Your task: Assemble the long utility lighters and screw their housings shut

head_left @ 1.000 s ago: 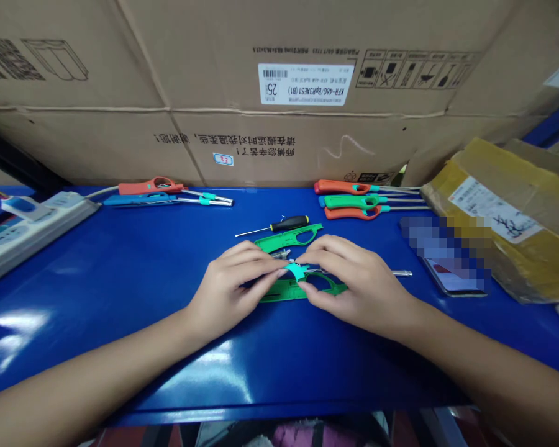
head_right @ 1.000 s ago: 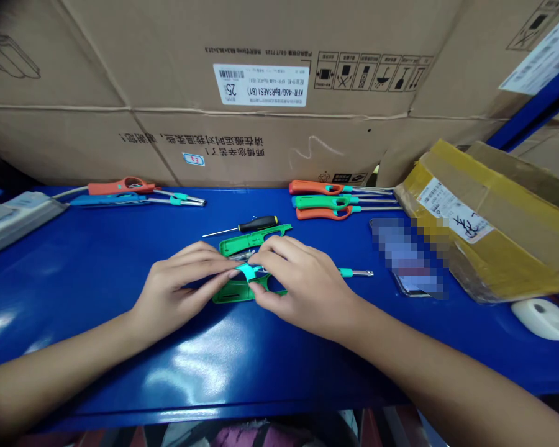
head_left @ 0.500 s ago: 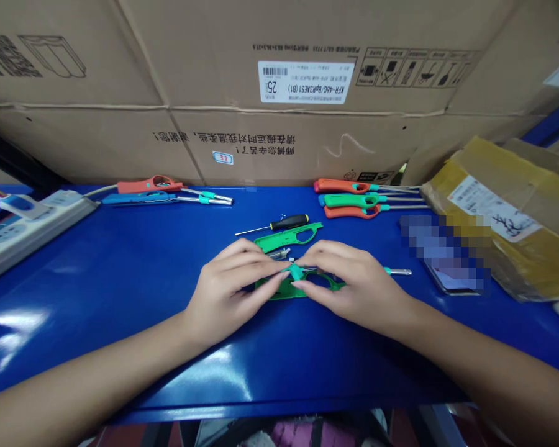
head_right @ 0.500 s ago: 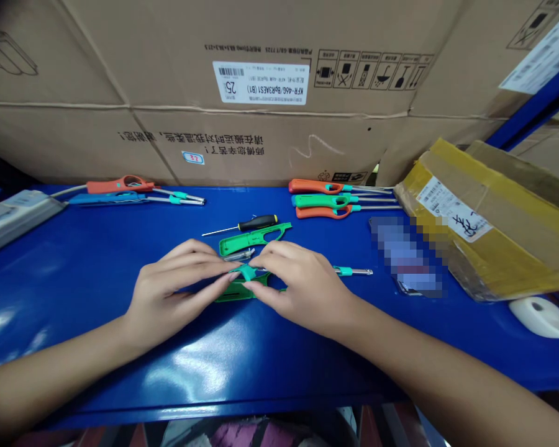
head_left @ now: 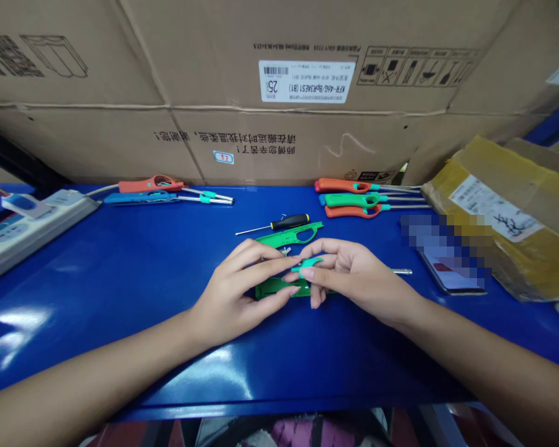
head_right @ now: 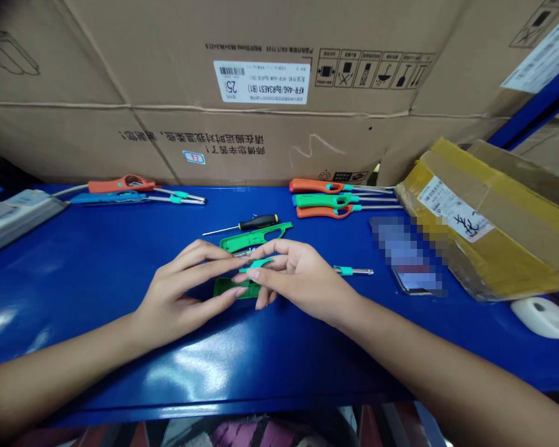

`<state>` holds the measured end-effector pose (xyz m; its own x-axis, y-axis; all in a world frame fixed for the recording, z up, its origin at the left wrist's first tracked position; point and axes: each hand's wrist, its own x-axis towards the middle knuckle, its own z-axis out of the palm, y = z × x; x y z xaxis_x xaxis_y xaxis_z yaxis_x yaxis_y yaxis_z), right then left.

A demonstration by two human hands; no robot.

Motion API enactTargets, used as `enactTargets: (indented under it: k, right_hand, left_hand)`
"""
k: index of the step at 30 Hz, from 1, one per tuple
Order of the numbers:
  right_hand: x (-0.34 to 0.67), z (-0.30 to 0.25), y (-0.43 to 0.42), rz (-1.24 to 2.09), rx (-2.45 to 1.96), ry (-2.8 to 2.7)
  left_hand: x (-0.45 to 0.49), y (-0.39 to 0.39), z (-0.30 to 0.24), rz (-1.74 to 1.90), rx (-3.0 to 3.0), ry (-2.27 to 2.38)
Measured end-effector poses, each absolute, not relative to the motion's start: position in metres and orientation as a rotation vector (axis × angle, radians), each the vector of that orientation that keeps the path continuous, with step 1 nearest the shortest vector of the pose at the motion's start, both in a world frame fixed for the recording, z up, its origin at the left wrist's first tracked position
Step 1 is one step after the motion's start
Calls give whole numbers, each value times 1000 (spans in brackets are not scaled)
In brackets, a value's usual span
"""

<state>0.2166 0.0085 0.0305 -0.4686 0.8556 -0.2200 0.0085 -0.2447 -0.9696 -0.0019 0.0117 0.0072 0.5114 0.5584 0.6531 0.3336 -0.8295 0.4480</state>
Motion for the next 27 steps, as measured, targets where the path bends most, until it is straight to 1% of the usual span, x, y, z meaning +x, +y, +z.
enactTargets:
  k: [4,6,7,8,11,13,14,18,22,24,27]
  right_hand:
    - [218,28,8,1750,-1118,-1425]
    - [217,25,6,1657,-1119,-1504]
    - [218,24,4,1518,-1116,-1584]
    - [219,23,3,1305,-1089,-1701]
    - [226,24,0,419,-809,-2163]
    - [233,25,1,48,-627,-2338]
    - [236,26,2,-51,-596,-2363]
    - [242,27,6,-159,-583,-2400]
    - [238,26,7,-147,-504,-2464]
    - [235,27,6,-41,-550,-2462]
    - [231,25,5,232,-738,-2348]
  left_hand:
    - [0,12,8,1284,2435,763]
    - [0,12,9,1312,2374,809]
    - [1,12,9,1309,2318,851]
    - [2,11,8,1295,2226,889]
    - [4,12,6,1152,1792,863]
    - [6,12,4,998,1509,742]
    - [6,12,3,927,1409,684]
    - [7,10,4,822,1237,632]
    - [6,9,8,797,1296,706]
    - [5,10,10,803,1314,750]
    - [5,11,11,838,1320,853]
